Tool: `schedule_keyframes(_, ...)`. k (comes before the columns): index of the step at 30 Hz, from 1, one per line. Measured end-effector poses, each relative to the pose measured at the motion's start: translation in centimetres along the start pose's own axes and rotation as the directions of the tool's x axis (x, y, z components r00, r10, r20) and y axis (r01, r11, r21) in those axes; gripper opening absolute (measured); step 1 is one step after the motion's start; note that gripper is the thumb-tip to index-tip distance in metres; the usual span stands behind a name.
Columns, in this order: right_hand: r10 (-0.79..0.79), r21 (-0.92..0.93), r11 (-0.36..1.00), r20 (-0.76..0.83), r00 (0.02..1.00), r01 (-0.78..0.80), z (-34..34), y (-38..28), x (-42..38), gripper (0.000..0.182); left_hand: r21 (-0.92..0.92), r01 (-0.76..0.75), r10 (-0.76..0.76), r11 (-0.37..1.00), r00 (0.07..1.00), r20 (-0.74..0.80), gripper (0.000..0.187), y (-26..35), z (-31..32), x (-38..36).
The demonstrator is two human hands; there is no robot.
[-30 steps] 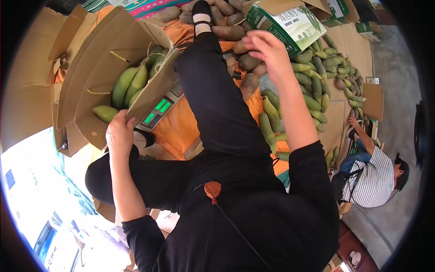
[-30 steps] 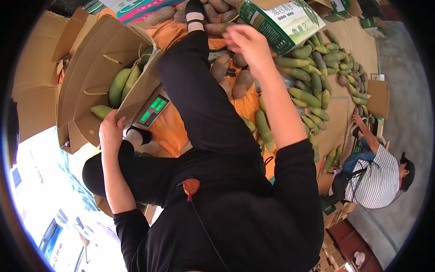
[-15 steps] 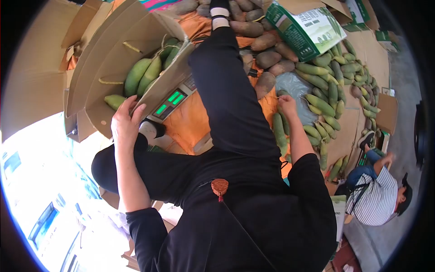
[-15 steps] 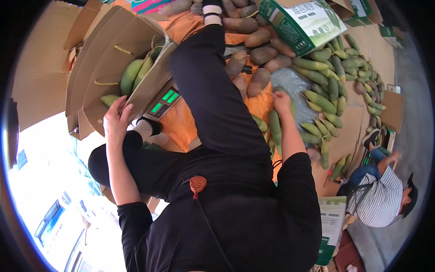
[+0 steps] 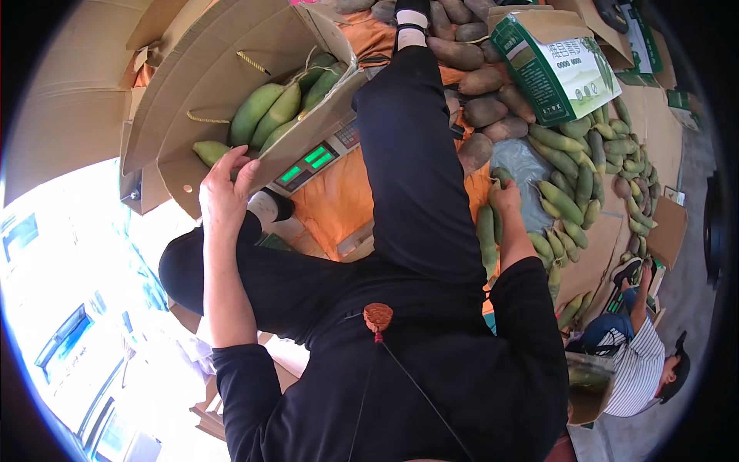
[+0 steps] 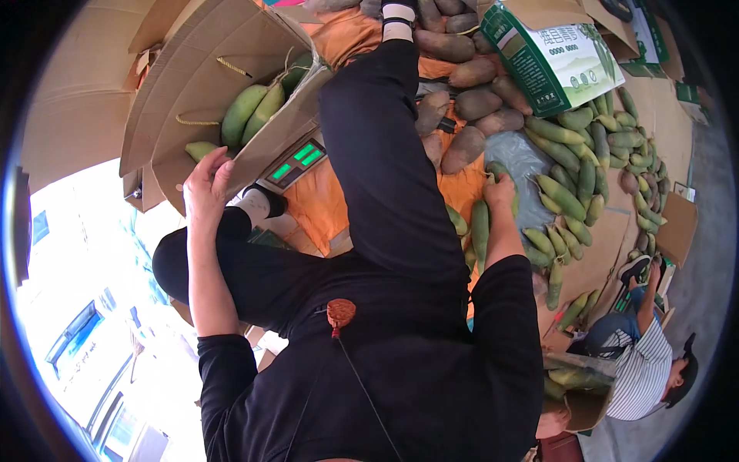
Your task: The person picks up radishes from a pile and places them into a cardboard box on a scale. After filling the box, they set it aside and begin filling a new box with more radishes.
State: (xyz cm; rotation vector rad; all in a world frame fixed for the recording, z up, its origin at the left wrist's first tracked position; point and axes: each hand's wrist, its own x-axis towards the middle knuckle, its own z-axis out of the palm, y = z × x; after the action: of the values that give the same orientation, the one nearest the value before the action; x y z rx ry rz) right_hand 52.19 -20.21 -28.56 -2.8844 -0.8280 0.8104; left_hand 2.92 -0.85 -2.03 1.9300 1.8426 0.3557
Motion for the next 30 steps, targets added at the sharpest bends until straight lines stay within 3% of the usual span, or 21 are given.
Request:
schedule_keyframes(8, -0.087, -0.056, 0.995, -0.085, 0.993, 0.083, 1.9, 0.7, 0.6, 0.040, -0.022, -0.007, 0.007, 1.000, 1.000, 0.004, 0.038, 0.2, 0.1, 0.2)
schedule_keyframes(11, -0.097, -0.023, 0.995, 0.048, 0.994, 0.099, 2.1, 1.4, 1.4, 0.039, -0.030, -0.009, 0.010, 1.000, 1.000, 0.015, 0.038, 0.2, 0.2, 0.1)
schedule_keyframes(13, -0.237, -0.208, 0.947, 0.062, 0.970, 0.245, 2.5, 1.6, 1.6, 0.038, -0.039, -0.037, 0.037, 0.999, 0.999, 0.004, 0.037, 0.1, 0.3, 0.1)
schedule_keyframes(18, -0.177, -0.265, 0.944, 0.100, 0.979, 0.198, 2.8, -0.6, 0.0, 0.026, -0.047, -0.019, 0.020, 0.999, 1.000, 0.020, 0.037, 0.5, 0.3, 0.1)
schedule_keyframes(21, -0.261, -0.417, 0.851, 0.190, 0.946, 0.319, 3.2, -2.6, -1.9, 0.018, -0.044, -0.019, 0.019, 0.999, 1.000, 0.013, 0.037, 0.5, 0.1, 0.2)
schedule_keyframes(23, -0.402, -0.544, 0.667, 0.314, 0.860, 0.509, 3.5, -3.6, -2.9, 0.020, -0.054, -0.014, 0.015, 0.998, 1.000, 0.018, 0.037, 0.6, 0.1, 0.2)
schedule_keyframes(27, -0.332, -0.563, 0.678, 0.338, 0.881, 0.472, 2.1, -5.7, -4.6, 0.018, -0.048, -0.025, 0.025, 0.999, 1.000, 0.001, 0.037, 0.6, 0.0, 0.1)
schedule_keyframes(30, -0.471, -0.552, 0.586, 0.365, 0.803, 0.594, 2.1, -4.7, -4.1, 0.013, -0.038, -0.035, 0.035, 0.999, 0.999, -0.008, 0.037, 0.7, -0.2, 0.1)
